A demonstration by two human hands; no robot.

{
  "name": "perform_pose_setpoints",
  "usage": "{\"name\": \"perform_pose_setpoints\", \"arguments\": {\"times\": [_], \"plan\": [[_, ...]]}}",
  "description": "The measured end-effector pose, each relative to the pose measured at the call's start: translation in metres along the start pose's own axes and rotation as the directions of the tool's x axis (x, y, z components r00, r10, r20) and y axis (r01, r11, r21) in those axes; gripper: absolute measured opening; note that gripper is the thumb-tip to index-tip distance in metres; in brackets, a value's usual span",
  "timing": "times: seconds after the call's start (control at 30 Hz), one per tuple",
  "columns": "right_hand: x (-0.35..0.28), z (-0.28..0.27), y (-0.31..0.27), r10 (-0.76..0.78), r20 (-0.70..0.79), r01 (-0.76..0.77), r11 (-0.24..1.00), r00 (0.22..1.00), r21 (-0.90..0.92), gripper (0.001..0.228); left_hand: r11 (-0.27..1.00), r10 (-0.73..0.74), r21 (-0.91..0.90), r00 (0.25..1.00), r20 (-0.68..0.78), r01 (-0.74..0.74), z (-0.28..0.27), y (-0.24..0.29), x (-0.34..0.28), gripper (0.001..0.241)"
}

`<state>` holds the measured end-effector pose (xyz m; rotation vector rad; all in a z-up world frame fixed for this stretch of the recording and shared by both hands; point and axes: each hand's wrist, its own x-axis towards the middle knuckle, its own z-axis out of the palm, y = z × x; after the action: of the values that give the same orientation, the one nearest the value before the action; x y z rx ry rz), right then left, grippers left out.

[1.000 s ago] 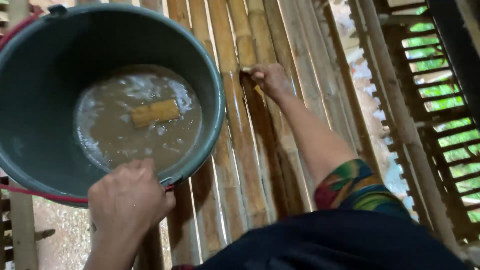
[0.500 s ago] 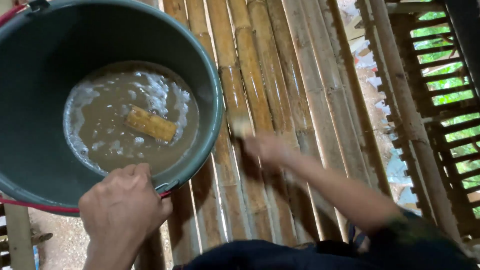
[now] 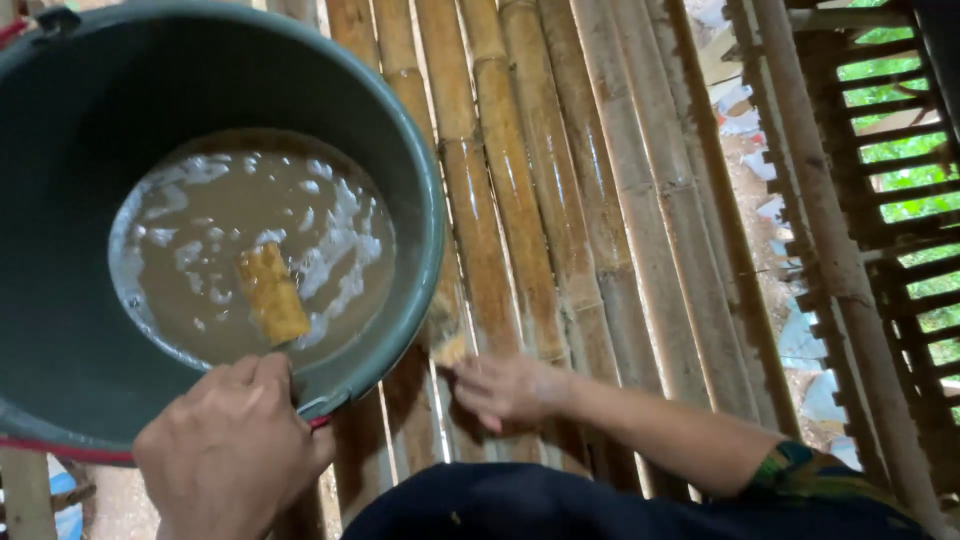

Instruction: A person uses a brush and soapy water from a bucket to scrub a floor made of bamboo slats.

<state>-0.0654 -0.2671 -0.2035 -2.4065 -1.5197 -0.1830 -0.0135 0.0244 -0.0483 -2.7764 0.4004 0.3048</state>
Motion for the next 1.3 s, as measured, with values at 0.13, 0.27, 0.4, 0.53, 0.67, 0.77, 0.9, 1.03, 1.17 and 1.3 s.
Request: {"name": "perform_pose_setpoints", "arguments": {"times": [0.13,0.27,0.4,0.53,0.67,0.77,0.9,1.03,1.17,1.3], "plan": [[0.007,0.027,0.142,-0.007,-0.109,-0.004,0.995,0.994,-0.105,0.009,0.996,-0.081,0.036,0.996,-0.034,0.082,0.004,0.003,0.0,0.037],[0.006,0.03,0.309,0.602,-0.242,-0.648,0.694,0.761,-0.314,0.014,0.99,-0.115,0.083,0.992,0.052,0.11,-0.004,0.003,0.002,0.035],[-0.028,-0.036,0.341,0.923,-0.181,-0.877,0.381,0.34,0.293,0.018,0.984,-0.161,0.092,0.978,0.132,0.15,0.006,0.002,-0.001,0.037],[-0.164,0.022,0.286,0.808,-0.13,-0.815,0.579,0.574,0.002,0.02,0.99,-0.087,0.105,0.995,-0.053,0.092,0.0,0.003,-0.004,0.026],[-0.188,-0.022,0.099,0.862,0.417,-0.957,0.244,0.288,0.157,0.027,0.985,-0.076,0.16,0.996,0.037,0.069,0.005,0.002,-0.005,0.029],[-0.175,-0.072,0.064,0.453,-0.153,-0.442,0.891,0.878,0.101,0.014,0.993,-0.077,0.091,0.996,-0.048,0.081,-0.01,0.005,-0.01,0.017],[-0.201,-0.02,0.185,0.968,0.232,-0.922,0.001,0.099,0.387,0.049,0.979,-0.106,0.198,0.951,0.29,0.049,-0.008,0.0,0.003,0.036],[-0.122,-0.038,0.317,0.677,-0.322,-0.714,0.701,0.662,0.005,0.034,0.988,-0.1,0.129,0.992,0.077,0.089,0.001,-0.001,-0.001,0.02],[-0.112,-0.038,0.315,0.743,-0.286,-0.733,0.66,0.605,0.163,0.016,1.0,-0.019,-0.008,0.986,-0.165,0.018,0.019,-0.009,-0.002,0.014],[-0.161,-0.017,0.128,0.875,0.304,-0.615,-0.482,-0.377,0.625,0.031,0.992,-0.094,0.091,0.991,0.096,0.086,0.003,-0.001,-0.002,0.016]]}}
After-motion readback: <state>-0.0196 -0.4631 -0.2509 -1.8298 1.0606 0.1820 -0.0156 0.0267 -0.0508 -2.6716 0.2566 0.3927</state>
